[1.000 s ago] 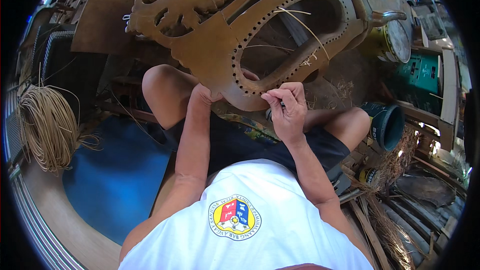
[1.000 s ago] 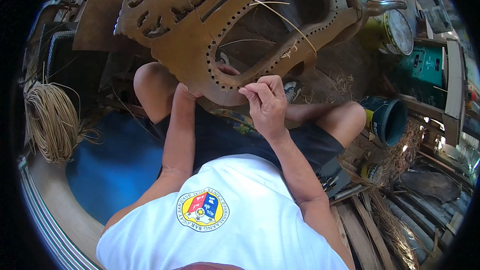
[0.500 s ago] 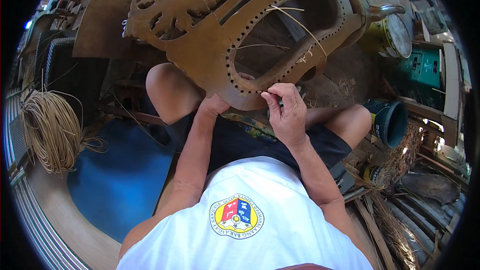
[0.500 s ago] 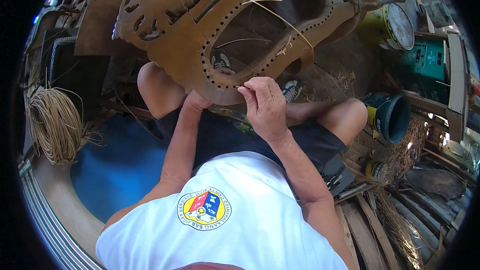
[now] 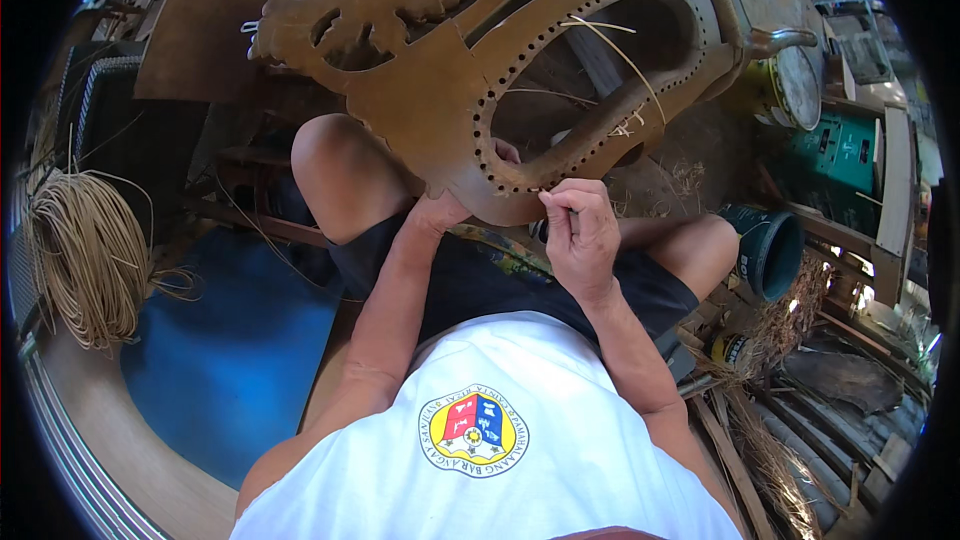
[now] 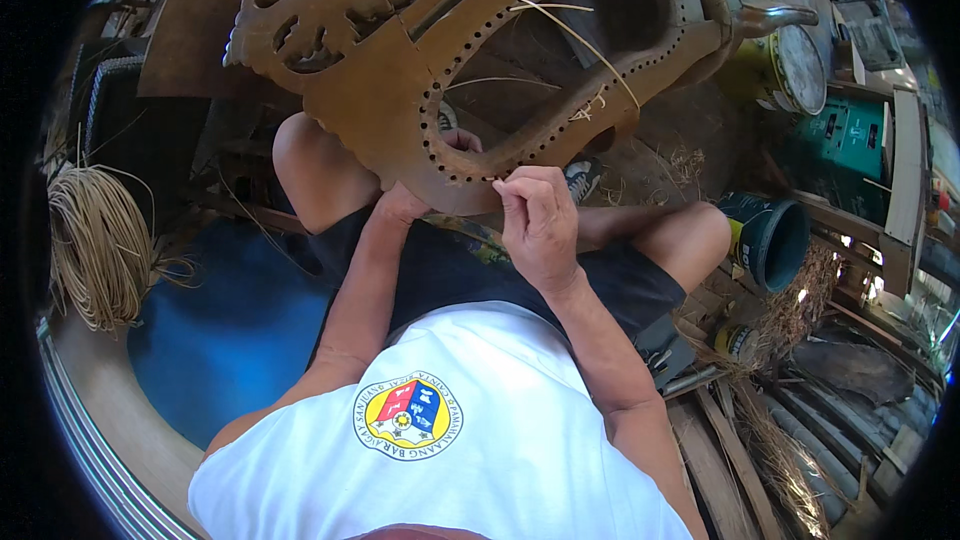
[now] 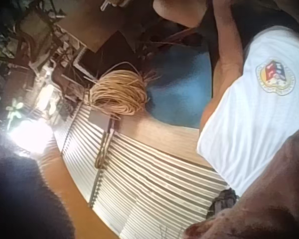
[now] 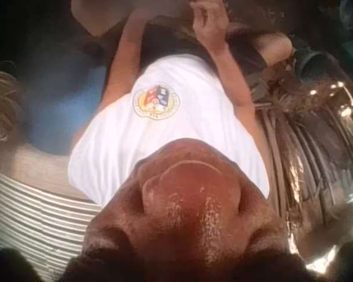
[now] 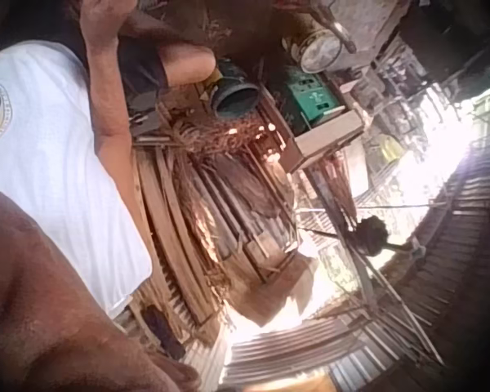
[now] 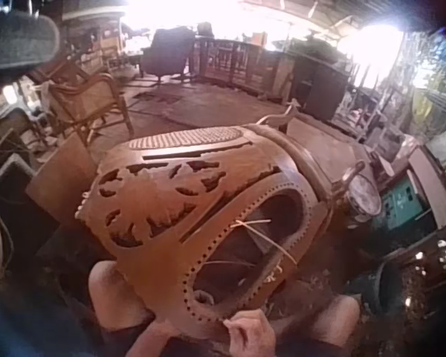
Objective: Repairing a wooden chair with rattan weaving.
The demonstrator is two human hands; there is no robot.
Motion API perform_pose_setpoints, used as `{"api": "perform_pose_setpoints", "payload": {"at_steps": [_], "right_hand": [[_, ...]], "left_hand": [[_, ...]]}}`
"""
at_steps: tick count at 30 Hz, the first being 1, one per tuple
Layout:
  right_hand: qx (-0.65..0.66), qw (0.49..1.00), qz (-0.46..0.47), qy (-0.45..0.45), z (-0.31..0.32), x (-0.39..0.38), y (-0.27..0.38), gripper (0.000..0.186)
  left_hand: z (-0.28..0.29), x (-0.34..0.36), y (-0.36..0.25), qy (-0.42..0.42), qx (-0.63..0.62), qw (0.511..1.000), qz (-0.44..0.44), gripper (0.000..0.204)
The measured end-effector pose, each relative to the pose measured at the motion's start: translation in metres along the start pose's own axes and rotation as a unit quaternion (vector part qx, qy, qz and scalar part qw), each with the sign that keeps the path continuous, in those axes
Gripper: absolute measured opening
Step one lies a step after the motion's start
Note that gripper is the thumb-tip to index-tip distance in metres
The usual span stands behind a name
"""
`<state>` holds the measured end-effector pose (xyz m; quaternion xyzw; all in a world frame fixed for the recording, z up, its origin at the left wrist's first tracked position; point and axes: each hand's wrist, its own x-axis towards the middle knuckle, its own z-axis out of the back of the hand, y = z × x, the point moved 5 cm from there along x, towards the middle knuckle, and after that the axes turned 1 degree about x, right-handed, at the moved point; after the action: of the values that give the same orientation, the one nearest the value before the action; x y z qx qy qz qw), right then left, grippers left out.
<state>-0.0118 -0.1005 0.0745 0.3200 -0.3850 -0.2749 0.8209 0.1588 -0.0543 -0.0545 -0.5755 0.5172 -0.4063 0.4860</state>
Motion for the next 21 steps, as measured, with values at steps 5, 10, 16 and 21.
{"api": "perform_pose_setpoints", "payload": {"at_steps": [5,10,16,21], "right_hand": [[0.007,0.999,-0.022,0.035,0.007,-0.004,0.000,0.023],[-0.013,0.997,-0.073,0.023,0.010,-0.005,-0.001,0.024],[-0.014,0.998,-0.062,0.013,0.008,-0.005,0.000,0.023],[-0.018,0.998,0.011,0.052,0.003,-0.007,0.011,0.031]], "left_hand": [[-0.004,-0.003,0.005,-0.026,-0.027,0.999,0.003,0.029],[-0.009,-0.005,0.008,-0.010,-0.161,0.986,0.040,0.032],[-0.015,-0.008,0.005,0.014,-0.143,0.989,0.045,0.040],[-0.016,-0.005,0.010,-0.002,-0.222,0.973,0.064,0.040]]}}
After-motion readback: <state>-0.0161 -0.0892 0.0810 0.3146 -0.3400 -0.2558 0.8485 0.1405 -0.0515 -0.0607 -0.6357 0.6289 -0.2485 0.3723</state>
